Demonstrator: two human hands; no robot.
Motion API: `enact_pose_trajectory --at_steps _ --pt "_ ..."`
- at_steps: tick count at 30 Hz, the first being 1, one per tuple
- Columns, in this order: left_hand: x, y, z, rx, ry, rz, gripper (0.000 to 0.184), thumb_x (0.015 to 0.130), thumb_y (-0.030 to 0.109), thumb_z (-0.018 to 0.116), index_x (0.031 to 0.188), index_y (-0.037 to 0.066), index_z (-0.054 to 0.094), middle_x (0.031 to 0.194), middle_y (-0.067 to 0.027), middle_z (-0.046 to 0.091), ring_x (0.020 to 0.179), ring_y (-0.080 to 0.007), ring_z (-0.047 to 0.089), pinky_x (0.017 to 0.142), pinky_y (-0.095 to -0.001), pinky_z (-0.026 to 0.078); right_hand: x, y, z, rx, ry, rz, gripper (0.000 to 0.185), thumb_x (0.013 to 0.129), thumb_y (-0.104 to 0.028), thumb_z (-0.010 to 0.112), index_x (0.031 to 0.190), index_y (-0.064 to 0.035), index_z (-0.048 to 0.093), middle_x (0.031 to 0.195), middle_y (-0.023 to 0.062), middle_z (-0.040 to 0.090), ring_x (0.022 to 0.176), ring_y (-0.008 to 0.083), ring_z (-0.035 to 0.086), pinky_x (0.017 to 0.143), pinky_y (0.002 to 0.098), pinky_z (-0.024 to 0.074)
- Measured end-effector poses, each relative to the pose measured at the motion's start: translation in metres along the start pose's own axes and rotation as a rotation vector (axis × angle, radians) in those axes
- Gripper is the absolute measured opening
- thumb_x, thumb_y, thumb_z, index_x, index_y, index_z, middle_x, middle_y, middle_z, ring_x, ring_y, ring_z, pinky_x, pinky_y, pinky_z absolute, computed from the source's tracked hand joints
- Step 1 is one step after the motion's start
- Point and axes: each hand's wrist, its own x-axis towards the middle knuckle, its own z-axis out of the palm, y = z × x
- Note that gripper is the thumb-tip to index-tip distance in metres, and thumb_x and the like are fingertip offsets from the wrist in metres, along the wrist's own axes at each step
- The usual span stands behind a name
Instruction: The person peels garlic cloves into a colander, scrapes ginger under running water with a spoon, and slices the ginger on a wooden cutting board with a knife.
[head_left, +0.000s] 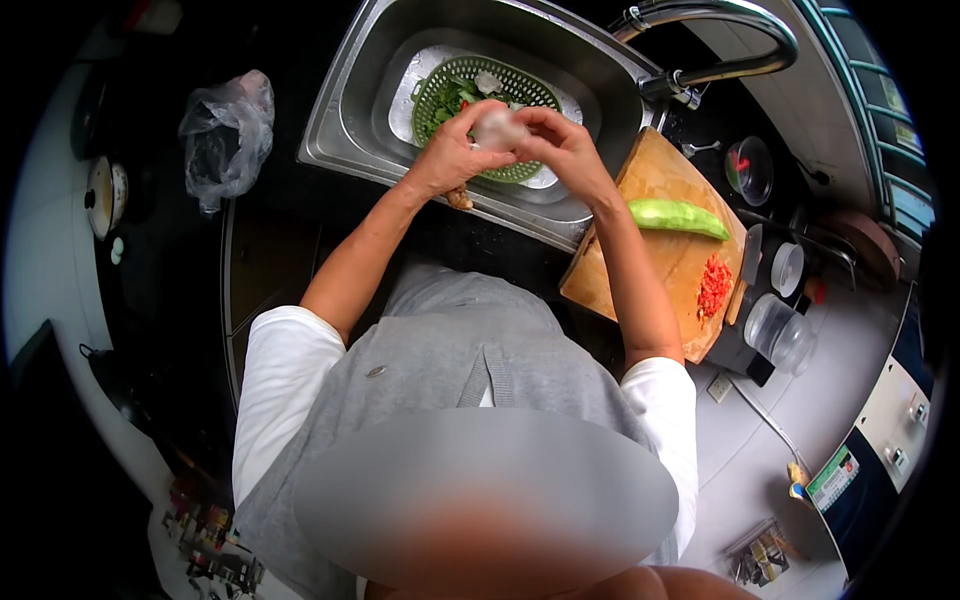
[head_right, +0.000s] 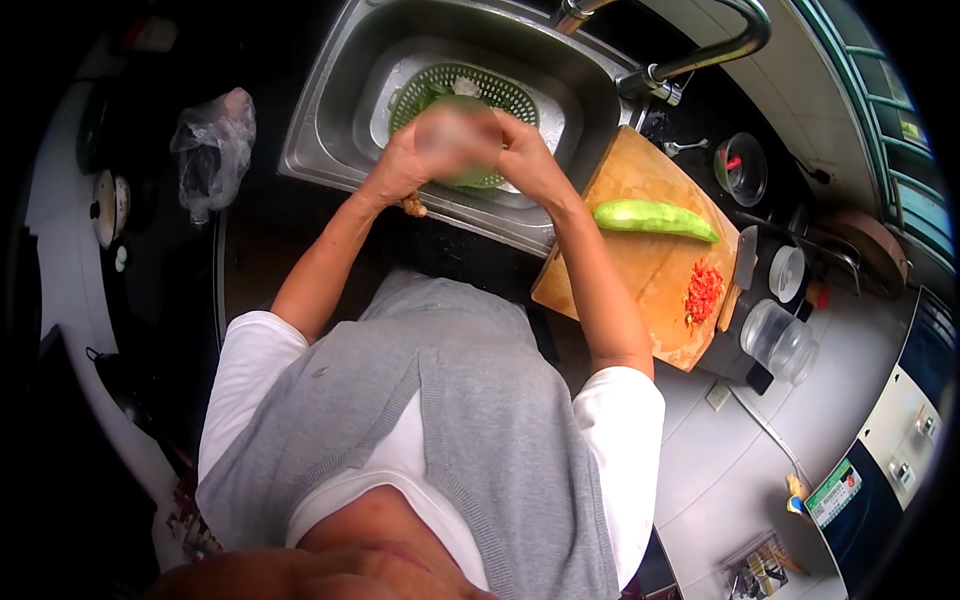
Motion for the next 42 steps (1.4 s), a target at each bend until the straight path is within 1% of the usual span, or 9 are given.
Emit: enact_pose_trajectory --at_steps 3,7,9,19,26,31,33,36,42 --pt "-0.001 0.012 0.001 0.051 -0.004 -0.002 0.053 0.064 0.016 0.072 0.109 0.005 0.047 0.097 -0.0052 0.056 0.086 -0.014 0.055 0.072 -0.0271 0.045 -0.001 -0.004 -0.008 0.324 -0.034 0.187 0.04 0.073 -0.015 0.064 0.107 -0.0014 0.049 0.101 0.0076 0.053 0.092 0.0127 0.052 0.075 0.0244 0.0451" --pt "-0.006 0.026 0.006 0.321 -0.075 -0.079 0.049 0.062 0.013 0.072 0.104 0.005 0.048 0.094 -0.0056 0.057 0.084 -0.0147 0.056 0.072 -0.0276 0.046 0.002 0.002 0.004 -0.09 -0.076 0.123 0.04 0.07 -0.018 0.068 0.103 -0.0013 0.051 0.092 0.0049 0.056 0.083 0.0115 0.054 0.072 0.0233 0.0443" --pt "-0.006 0.031 0.005 0.183 -0.105 -0.075 0.049 0.062 -0.001 0.067 0.105 0.003 0.043 0.096 -0.0075 0.055 0.09 -0.0133 0.053 0.078 -0.0254 0.044 -0.002 -0.001 0.008 -0.252 0.052 0.024 0.033 0.067 -0.018 0.069 0.093 -0.0011 0.058 0.083 0.005 0.056 0.078 0.0126 0.052 0.069 0.0253 0.0423" --pt "-0.016 0.024 0.016 -0.111 -0.116 -0.038 0.045 0.062 0.002 0.07 0.102 0.004 0.048 0.096 -0.0041 0.055 0.089 -0.012 0.054 0.076 -0.0248 0.045 -0.002 0.036 0.019 0.221 0.444 -0.008 0.024 0.083 -0.021 0.056 0.067 -0.0017 0.057 0.068 -0.0008 0.052 0.062 0.0042 0.045 0.054 0.0202 0.0364" --pt "-0.011 0.02 0.011 -0.179 -0.01 -0.068 0.051 0.065 -0.005 0.064 0.111 0.005 0.045 0.101 -0.005 0.051 0.093 -0.0126 0.051 0.08 -0.0249 0.044 -0.002 -0.004 0.013 0.709 0.198 0.232 0.018 0.08 -0.02 0.059 0.083 -0.0019 0.056 0.073 0.0009 0.056 0.065 0.0067 0.05 0.054 0.0197 0.0408" --pt "-0.014 0.015 0.011 -0.287 0.007 -0.064 0.054 0.065 -0.004 0.066 0.113 0.007 0.045 0.101 -0.0043 0.052 0.094 -0.0124 0.05 0.079 -0.024 0.045 -0.006 0.014 0.018 0.301 0.193 0.094 0.013 0.079 -0.013 0.059 0.085 -0.0022 0.055 0.077 0.0037 0.058 0.067 0.0093 0.054 0.057 0.0212 0.045" --pt "-0.016 0.016 0.017 -0.247 0.003 0.032 0.056 0.065 -0.004 0.067 0.115 0.008 0.044 0.1 -0.0038 0.052 0.084 -0.0094 0.052 0.067 -0.0197 0.047 -0.002 0.018 0.027 0.788 0.345 0.056 0.01 0.081 -0.011 0.057 0.083 -0.0019 0.054 0.077 0.0042 0.058 0.066 0.0096 0.055 0.059 0.0214 0.0459" --pt "-0.018 0.018 0.019 -0.449 0.046 -0.167 0.058 0.069 0.0 0.066 0.119 0.011 0.039 0.097 -0.0033 0.052 0.056 -0.0017 0.045 0.04 -0.0132 0.033 0.004 0.017 0.037 0.782 0.442 0.068 0.009 0.083 -0.011 0.054 0.082 -0.0017 0.054 0.076 0.0043 0.058 0.063 0.0095 0.054 0.056 0.0212 0.0458" --pt "-0.018 0.005 0.023 -0.39 0.192 -0.23 0.05 0.078 0.016 0.06 0.121 0.008 0.035 0.083 -0.0025 0.052 0.048 -0.002 0.042 0.038 -0.0147 0.032 0.009 0.028 0.038 0.559 0.597 0.085 0.01 0.084 -0.009 0.048 0.085 -0.0015 0.054 0.076 0.0046 0.057 0.062 0.011 0.054 0.054 0.0229 0.0448"
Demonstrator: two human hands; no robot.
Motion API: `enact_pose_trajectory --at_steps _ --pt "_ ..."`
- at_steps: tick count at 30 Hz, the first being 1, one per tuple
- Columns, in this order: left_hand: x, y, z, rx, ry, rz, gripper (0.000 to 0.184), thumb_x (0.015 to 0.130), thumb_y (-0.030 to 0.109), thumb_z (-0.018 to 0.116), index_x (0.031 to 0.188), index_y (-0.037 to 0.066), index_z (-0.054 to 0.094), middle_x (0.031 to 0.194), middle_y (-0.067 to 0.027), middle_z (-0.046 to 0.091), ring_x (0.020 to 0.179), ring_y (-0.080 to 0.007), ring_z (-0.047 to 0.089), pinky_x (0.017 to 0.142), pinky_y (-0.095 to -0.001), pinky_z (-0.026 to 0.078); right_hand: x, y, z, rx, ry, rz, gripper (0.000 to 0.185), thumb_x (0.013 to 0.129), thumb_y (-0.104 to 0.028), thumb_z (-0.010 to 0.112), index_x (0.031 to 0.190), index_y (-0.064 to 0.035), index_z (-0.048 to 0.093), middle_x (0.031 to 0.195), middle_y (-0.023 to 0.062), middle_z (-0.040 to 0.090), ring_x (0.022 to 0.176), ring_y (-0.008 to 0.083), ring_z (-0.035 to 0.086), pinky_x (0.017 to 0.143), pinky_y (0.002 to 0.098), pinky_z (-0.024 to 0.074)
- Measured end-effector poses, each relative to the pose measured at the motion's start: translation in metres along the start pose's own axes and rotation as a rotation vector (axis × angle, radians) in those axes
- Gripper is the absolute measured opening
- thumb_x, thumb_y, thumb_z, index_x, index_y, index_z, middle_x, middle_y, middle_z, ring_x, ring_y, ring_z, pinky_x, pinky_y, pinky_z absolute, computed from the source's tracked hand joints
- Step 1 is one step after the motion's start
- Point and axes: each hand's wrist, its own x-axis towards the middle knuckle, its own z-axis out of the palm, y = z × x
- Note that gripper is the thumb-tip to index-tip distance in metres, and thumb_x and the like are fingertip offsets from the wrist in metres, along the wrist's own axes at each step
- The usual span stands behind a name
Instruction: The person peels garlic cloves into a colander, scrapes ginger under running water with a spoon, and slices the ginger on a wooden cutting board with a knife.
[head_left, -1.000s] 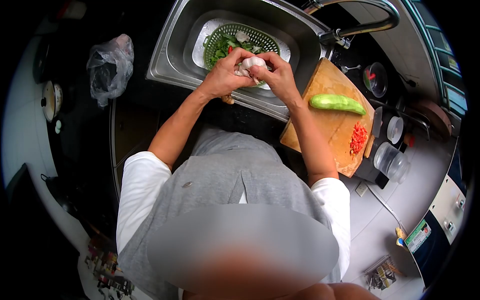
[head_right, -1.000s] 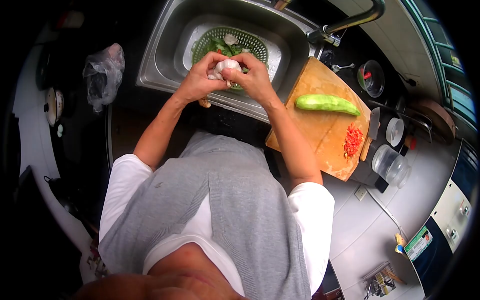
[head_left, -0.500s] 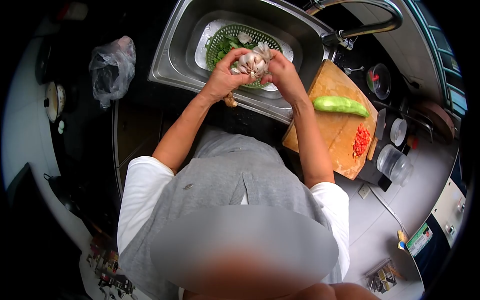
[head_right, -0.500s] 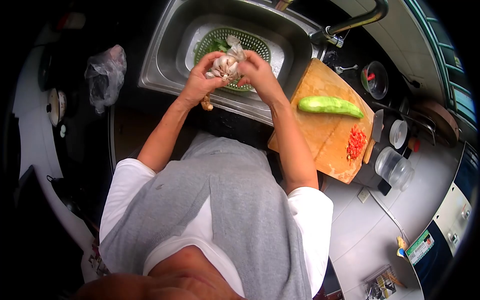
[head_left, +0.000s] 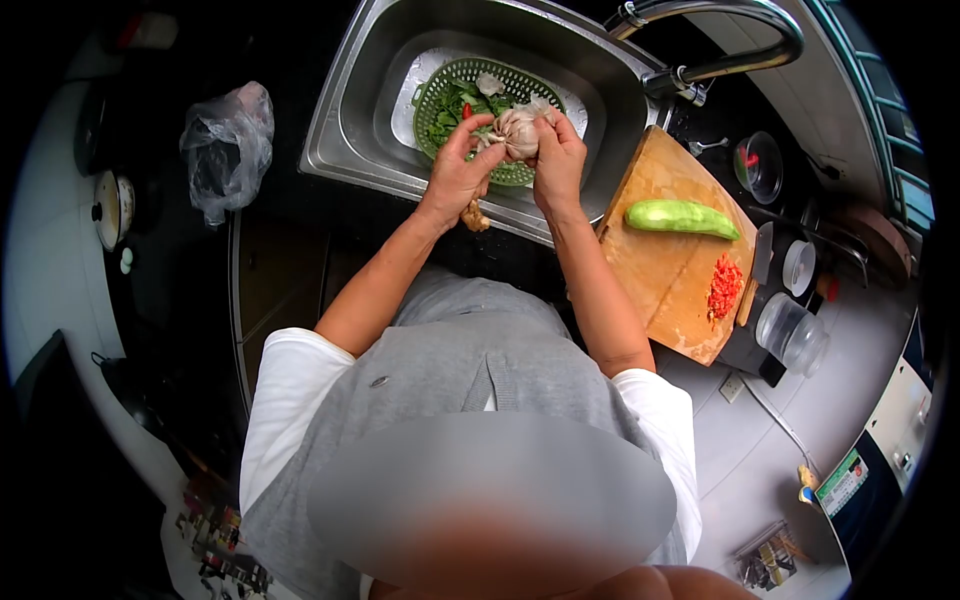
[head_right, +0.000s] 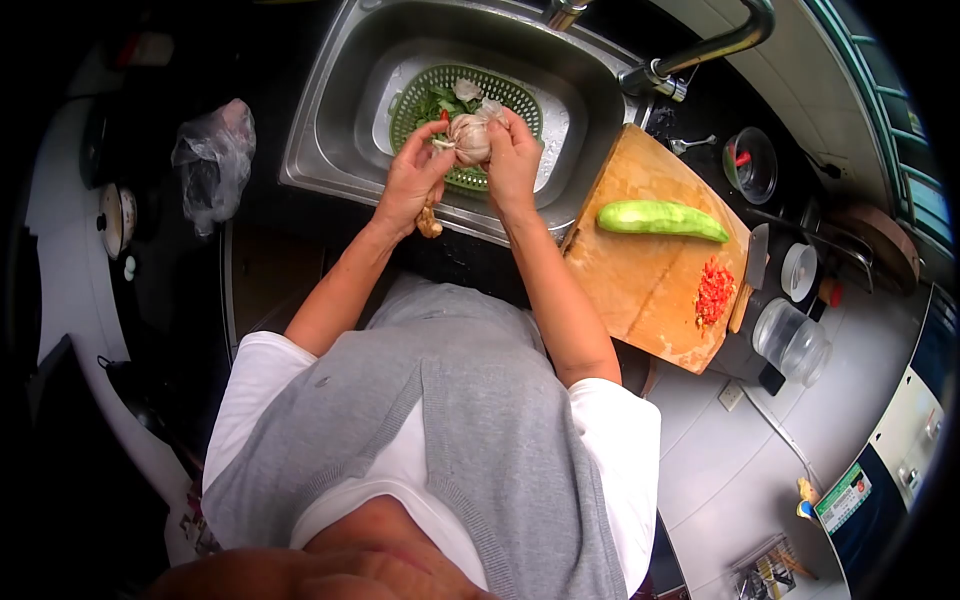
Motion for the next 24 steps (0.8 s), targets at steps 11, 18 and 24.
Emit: enact_pose_trajectory --at_steps 11,18,24 --pt "-0.014 -0.023 -0.004 -0.281 0.032 -0.114 0.039 0.081 0.034 0.055 0.103 0.003 0.048 0.069 -0.0014 0.052 0.039 -0.0033 0.04 0.035 -0.0167 0.032 -0.008 0.024 0.001 -0.599 -0.126 -0.348 0.013 0.087 -0.009 0.043 0.086 0.0001 0.052 0.072 0.0028 0.053 0.067 0.0077 0.046 0.059 0.0228 0.0391" --pt "-0.012 -0.027 -0.004 -0.316 0.054 -0.123 0.03 0.084 0.035 0.05 0.094 0.006 0.05 0.071 -0.0009 0.052 0.041 -0.0039 0.038 0.036 -0.018 0.031 -0.008 0.036 0.004 -0.292 -0.039 -0.247 0.014 0.087 -0.011 0.043 0.086 -0.0005 0.052 0.072 0.0018 0.053 0.065 0.0075 0.046 0.057 0.0224 0.0394" --pt "-0.011 -0.028 -0.002 -0.508 0.117 -0.281 0.031 0.082 0.042 0.051 0.079 0.011 0.049 0.06 0.0021 0.044 0.039 -0.006 0.037 0.036 -0.0198 0.029 0.0 0.022 0.01 -0.831 -0.099 -0.652 0.012 0.082 -0.013 0.051 0.078 -0.0015 0.053 0.062 0.0093 0.053 0.054 0.0148 0.051 0.051 0.0271 0.0411"
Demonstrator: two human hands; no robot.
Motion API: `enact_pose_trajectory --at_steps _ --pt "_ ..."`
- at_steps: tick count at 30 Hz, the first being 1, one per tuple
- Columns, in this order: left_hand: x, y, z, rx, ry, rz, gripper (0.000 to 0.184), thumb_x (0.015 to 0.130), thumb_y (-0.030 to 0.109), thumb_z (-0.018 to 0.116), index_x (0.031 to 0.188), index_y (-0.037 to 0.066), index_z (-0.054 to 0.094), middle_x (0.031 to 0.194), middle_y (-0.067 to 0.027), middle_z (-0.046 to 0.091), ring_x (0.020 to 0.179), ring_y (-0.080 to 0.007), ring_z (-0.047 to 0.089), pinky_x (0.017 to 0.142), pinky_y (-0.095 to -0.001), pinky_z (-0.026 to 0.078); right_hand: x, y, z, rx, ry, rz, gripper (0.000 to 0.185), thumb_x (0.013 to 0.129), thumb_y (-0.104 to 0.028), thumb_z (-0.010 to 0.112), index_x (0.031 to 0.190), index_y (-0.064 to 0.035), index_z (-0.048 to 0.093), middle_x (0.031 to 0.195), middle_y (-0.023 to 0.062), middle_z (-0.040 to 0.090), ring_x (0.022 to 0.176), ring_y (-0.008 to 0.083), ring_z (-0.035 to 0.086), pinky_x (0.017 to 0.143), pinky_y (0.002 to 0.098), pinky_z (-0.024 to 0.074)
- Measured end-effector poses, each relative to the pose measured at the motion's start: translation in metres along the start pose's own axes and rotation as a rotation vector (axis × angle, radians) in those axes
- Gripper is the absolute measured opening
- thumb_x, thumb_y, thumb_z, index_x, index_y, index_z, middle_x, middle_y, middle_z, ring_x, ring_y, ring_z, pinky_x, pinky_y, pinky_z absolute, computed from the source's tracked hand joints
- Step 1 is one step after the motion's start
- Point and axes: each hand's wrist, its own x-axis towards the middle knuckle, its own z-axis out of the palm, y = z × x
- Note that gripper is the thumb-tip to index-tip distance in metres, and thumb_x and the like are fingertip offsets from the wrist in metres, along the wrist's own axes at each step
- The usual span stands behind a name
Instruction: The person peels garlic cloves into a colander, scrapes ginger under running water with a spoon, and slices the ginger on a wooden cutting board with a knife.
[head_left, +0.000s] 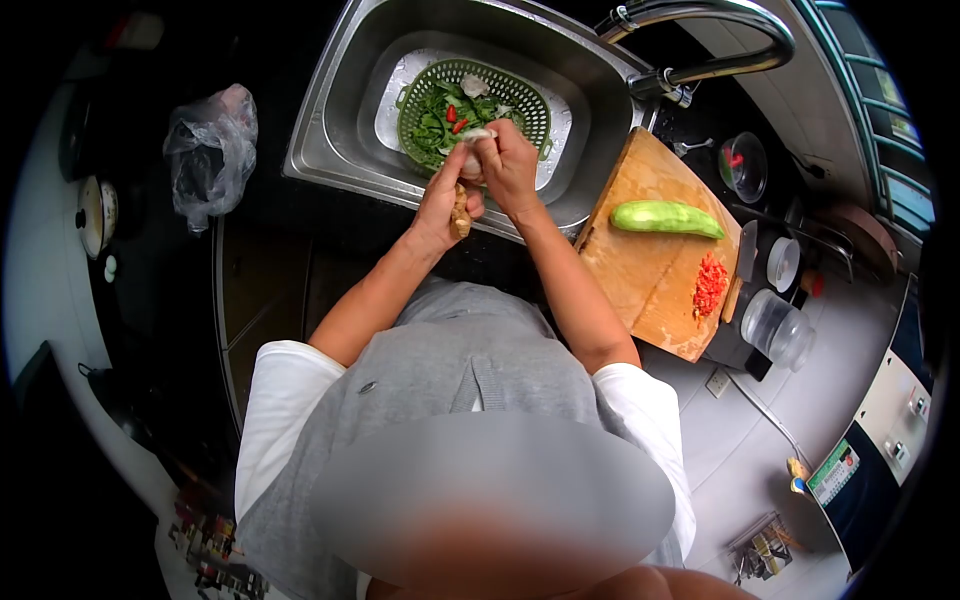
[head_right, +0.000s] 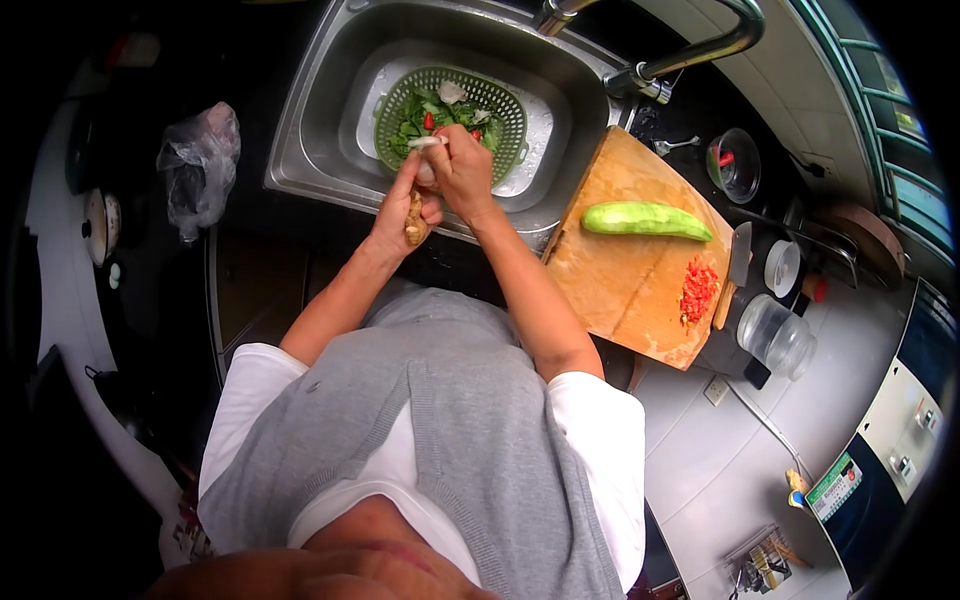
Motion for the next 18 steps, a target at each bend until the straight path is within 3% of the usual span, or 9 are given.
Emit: enact_pose_trajectory --at_steps 2,5,8,11,13,14,15,17,18 --pt "0.001 0.0 -0.001 -0.053 -0.004 -0.081 0.032 0.082 0.044 0.05 0.077 0.013 0.048 0.059 0.0027 0.042 0.04 -0.0063 0.038 0.036 -0.0199 0.029 0.004 -0.003 0.001 -0.072 -0.013 -0.096 0.018 0.072 -0.018 0.06 0.064 -0.0052 0.051 0.056 0.0099 0.052 0.047 0.0269 0.052 0.044 0.0345 0.041" --pt "0.002 -0.005 -0.007 -0.026 -0.011 -0.062 0.035 0.083 0.049 0.046 0.073 0.015 0.047 0.057 0.0036 0.038 0.042 -0.0063 0.039 0.037 -0.0201 0.028 0.005 0.001 0.002 -0.194 -0.116 -0.248 0.024 0.072 -0.02 0.06 0.057 -0.0064 0.047 0.051 0.0089 0.049 0.044 0.0257 0.05 0.041 0.034 0.0398" --pt "0.01 -0.002 -0.009 -0.151 -0.073 -0.087 0.031 0.084 0.046 0.044 0.082 0.017 0.052 0.067 0.003 0.049 0.043 -0.0063 0.039 0.037 -0.0191 0.031 0.007 -0.005 0.002 -0.226 -0.163 -0.366 0.027 0.072 -0.02 0.059 0.052 -0.0075 0.045 0.05 0.0085 0.048 0.043 0.0241 0.05 0.04 0.0341 0.0392" --pt "0.013 0.028 0.018 -0.334 0.217 -0.004 0.038 0.081 0.052 0.045 0.083 0.014 0.052 0.066 -0.0004 0.052 0.045 -0.0074 0.044 0.038 -0.0195 0.035 0.006 -0.004 -0.003 -0.202 -0.211 -0.435 0.023 0.073 -0.02 0.058 0.054 -0.0088 0.048 0.049 0.008 0.048 0.045 0.0221 0.051 0.041 0.0335 0.0399" --pt "0.026 0.039 -0.019 -0.04 -0.067 0.092 0.037 0.08 0.047 0.051 0.09 0.012 0.051 0.073 -0.0019 0.053 0.048 -0.009 0.047 0.039 -0.0183 0.037 0.007 0.015 -0.005 -0.19 -0.053 -0.242 0.025 0.078 -0.024 0.053 0.059 -0.0081 0.054 0.051 0.0091 0.051 0.049 0.0237 0.053 0.046 0.0338 0.0415" --pt "0.024 0.044 -0.021 0.143 -0.023 0.159 0.042 0.076 0.033 0.062 0.105 0.009 0.046 0.084 -0.0039 0.053 0.054 -0.0081 0.05 0.039 -0.0163 0.037 0.008 0.024 -0.01 -0.153 -0.056 -0.017 0.028 0.08 -0.026 0.05 0.061 -0.0074 0.056 0.053 0.0099 0.052 0.052 0.0253 0.054 0.048 0.0346 0.0418" --pt "0.022 0.046 -0.019 0.142 -0.018 0.17 0.042 0.076 0.033 0.062 0.105 0.009 0.046 0.084 -0.0039 0.053 0.054 -0.0081 0.05 0.039 -0.0163 0.037 0.011 0.033 -0.015 -0.113 -0.055 0.207 0.032 0.083 -0.029 0.046 0.064 -0.0067 0.057 0.055 0.0106 0.054 0.054 0.0268 0.055 0.051 0.0355 0.0422" --pt "0.016 0.044 -0.015 0.67 0.064 0.413 0.058 0.069 0.017 0.069 0.117 0.007 0.036 0.095 -0.0067 0.051 0.067 -0.0087 0.053 0.049 -0.0175 0.043 0.019 0.05 -0.019 -0.257 -0.141 0.314 0.039 0.086 -0.032 0.041 0.063 -0.0043 0.057 0.061 0.0129 0.057 0.06 0.0291 0.056 0.056 0.0372 0.0425" --pt "0.02 0.04 -0.016 0.656 -0.016 0.517 0.073 0.063 0.005 0.071 0.122 0.008 0.029 0.103 -0.0106 0.048 0.081 -0.0118 0.053 0.063 -0.0217 0.047 0.022 0.062 -0.014 -0.269 -0.168 0.308 0.032 0.083 -0.031 0.045 0.069 -0.0044 0.057 0.064 0.0145 0.058 0.064 0.0303 0.057 0.059 0.0371 0.0436"
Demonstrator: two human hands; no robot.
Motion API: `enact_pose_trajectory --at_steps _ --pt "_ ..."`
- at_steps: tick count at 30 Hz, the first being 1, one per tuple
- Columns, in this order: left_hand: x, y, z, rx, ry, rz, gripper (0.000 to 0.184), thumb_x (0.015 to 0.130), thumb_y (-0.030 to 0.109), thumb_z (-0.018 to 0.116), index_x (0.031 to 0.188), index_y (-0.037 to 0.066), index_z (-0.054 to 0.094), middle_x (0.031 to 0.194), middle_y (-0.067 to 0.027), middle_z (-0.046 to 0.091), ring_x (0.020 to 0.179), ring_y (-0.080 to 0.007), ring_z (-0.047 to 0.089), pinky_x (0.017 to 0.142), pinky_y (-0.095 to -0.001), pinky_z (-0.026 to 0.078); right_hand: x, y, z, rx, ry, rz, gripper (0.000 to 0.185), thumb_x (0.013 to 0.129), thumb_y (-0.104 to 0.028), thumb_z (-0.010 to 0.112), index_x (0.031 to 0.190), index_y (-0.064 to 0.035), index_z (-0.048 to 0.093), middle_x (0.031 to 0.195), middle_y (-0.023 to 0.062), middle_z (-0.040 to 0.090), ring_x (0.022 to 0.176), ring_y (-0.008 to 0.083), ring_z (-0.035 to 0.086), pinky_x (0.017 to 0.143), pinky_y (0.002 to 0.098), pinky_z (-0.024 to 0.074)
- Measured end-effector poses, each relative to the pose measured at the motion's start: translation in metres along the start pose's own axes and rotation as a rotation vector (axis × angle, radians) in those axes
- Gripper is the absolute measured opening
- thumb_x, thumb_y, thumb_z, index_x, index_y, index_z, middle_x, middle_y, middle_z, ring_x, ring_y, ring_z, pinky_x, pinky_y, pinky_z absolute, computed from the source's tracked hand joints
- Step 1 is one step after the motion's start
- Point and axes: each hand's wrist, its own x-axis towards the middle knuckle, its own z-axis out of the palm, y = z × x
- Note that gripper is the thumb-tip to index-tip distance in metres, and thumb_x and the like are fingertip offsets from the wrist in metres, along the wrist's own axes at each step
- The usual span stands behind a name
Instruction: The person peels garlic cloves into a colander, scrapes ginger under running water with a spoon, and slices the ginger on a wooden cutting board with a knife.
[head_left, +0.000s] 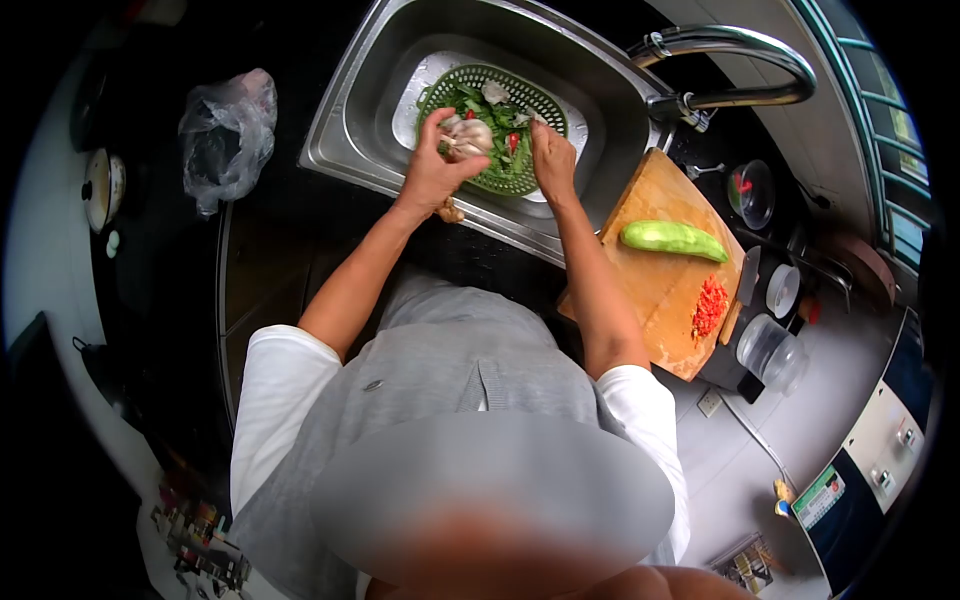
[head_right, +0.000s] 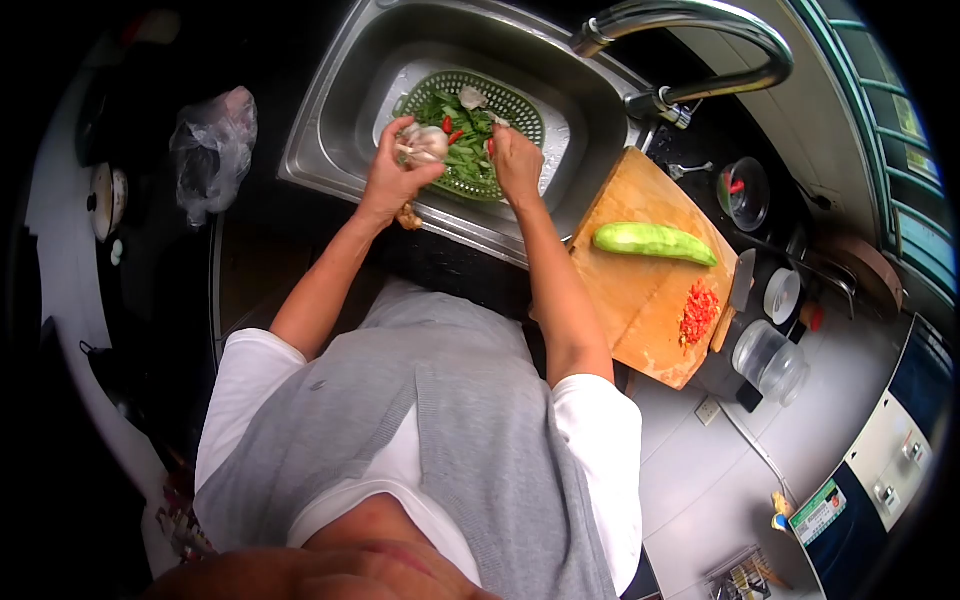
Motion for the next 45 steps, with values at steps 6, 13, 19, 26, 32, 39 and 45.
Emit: enact_pose_trajectory --at_steps 6,13,19,26,32,39,45 --pt "-0.007 0.001 -0.001 0.261 -0.067 0.082 0.078 0.06 0.004 0.072 0.124 0.007 0.028 0.113 -0.0146 0.044 0.097 -0.0193 0.051 0.076 -0.0274 0.047 0.018 0.031 0.026 -0.153 -0.159 -0.12 0.047 0.078 -0.027 0.053 0.117 -0.003 0.042 0.098 0.0208 0.057 0.088 0.0343 0.056 0.076 0.0389 0.043" --pt "-0.006 0.006 -0.001 0.67 -0.079 0.196 0.068 0.063 0.002 0.071 0.12 0.006 0.035 0.11 -0.0115 0.047 0.097 -0.0189 0.053 0.076 -0.0269 0.046 -0.017 -0.038 0.004 0.674 -0.505 0.043 0.037 0.078 -0.019 0.061 0.107 0.0013 0.051 0.088 0.0063 0.059 0.076 0.009 0.054 0.064 0.0211 0.0436" --pt "-0.008 0.009 0.008 0.564 -0.09 0.424 0.061 0.061 0.001 0.072 0.114 0.005 0.044 0.111 -0.0091 0.05 0.095 -0.0165 0.053 0.075 -0.0254 0.046 -0.034 -0.052 -0.002 0.816 -0.282 -0.002 0.028 0.083 -0.017 0.055 0.103 0.0024 0.055 0.088 0.0043 0.059 0.078 0.0084 0.053 0.068 0.0204 0.0439" --pt "-0.006 0.008 0.017 0.464 -0.15 0.373 0.063 0.06 -0.005 0.07 0.115 0.005 0.043 0.112 -0.0071 0.048 0.095 -0.013 0.051 0.071 -0.0213 0.047 -0.04 -0.047 -0.004 1.104 -0.165 0.186 0.026 0.087 -0.02 0.049 0.097 0.0025 0.057 0.087 0.0048 0.059 0.075 0.0087 0.054 0.066 0.0209 0.045" --pt "-0.01 0.018 0.028 0.393 -0.235 0.273 0.063 0.061 -0.007 0.068 0.117 0.004 0.042 0.113 -0.0074 0.046 0.095 -0.0129 0.051 0.074 -0.0216 0.047 -0.036 -0.044 -0.002 1.335 -0.007 0.295 0.021 0.087 -0.02 0.048 0.08 -0.0005 0.054 0.074 0.004 0.057 0.063 0.01 0.054 0.057 0.0238 0.0447" --pt "-0.013 0.002 0.035 0.046 -0.104 -0.02 0.058 0.065 0.001 0.068 0.117 0.004 0.04 0.096 -0.0033 0.049 0.078 -0.0074 0.053 0.058 -0.0179 0.046 -0.034 -0.043 -0.011 0.289 0.246 -0.266 0.02 0.084 -0.017 0.051 0.073 -0.0012 0.058 0.064 0.0032 0.056 0.056 0.0115 0.053 0.05 0.0263 0.0416" --pt "-0.02 0.014 0.032 -0.085 -0.158 -0.158 0.053 0.068 0.006 0.068 0.114 0.003 0.042 0.093 -0.0016 0.05 0.075 -0.006 0.051 0.055 -0.017 0.044 -0.025 -0.048 -0.012 1.277 -0.009 0.284 0.025 0.085 -0.024 0.05 0.069 -0.0049 0.048 0.055 -0.0012 0.04 0.043 0.0072 0.035 0.038 0.021 0.0271"
